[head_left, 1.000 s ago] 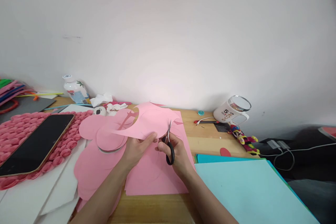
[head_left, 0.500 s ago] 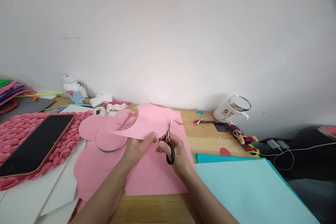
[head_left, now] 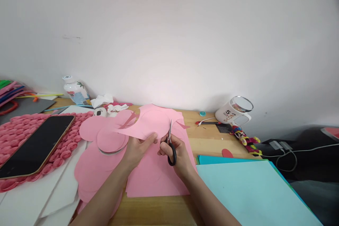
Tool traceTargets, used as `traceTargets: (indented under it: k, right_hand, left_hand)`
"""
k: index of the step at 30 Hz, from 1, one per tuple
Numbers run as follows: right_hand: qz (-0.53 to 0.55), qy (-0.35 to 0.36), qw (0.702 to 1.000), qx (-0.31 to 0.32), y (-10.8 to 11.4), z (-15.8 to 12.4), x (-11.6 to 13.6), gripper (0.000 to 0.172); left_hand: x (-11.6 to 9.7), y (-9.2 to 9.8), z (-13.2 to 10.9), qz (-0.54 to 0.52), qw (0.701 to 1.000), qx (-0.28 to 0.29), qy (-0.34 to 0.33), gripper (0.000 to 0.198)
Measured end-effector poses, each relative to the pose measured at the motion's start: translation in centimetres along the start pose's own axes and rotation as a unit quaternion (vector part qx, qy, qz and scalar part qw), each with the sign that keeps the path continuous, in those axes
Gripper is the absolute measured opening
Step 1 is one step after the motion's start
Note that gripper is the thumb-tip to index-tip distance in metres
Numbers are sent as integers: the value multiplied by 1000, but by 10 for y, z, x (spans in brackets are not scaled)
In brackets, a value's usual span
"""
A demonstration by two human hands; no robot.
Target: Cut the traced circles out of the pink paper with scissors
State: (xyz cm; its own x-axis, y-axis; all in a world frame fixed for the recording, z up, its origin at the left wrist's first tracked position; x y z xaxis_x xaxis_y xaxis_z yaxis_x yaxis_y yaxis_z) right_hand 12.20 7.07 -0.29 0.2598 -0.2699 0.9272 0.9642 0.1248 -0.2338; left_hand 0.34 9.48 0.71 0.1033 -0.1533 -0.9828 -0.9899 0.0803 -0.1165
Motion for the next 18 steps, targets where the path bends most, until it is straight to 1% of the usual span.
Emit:
traceTargets:
  k: [6, 18]
  right_hand:
    - [21, 4, 1000, 8, -2, -1, 0, 18]
    - [-3, 3, 1000, 7, 1, -2, -3, 20]
  left_hand:
    - [-5, 1, -1, -12, 1000, -4, -6, 12]
    - [-11, 3, -2, -6, 1000, -17, -2, 15]
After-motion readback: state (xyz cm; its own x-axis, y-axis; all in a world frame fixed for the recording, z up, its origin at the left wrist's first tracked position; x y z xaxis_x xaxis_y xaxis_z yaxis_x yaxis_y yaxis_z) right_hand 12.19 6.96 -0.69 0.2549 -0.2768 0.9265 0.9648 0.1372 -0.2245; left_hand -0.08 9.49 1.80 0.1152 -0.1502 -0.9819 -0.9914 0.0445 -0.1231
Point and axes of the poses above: each hand's wrist, its own z-axis towards the middle knuckle, its own y-axis out of the back of the hand, x = y × z, the point moved 9 cm from there along z, towards the middle knuckle, and after that the axes turned 15 degrees about y, right-handed, at the moved point
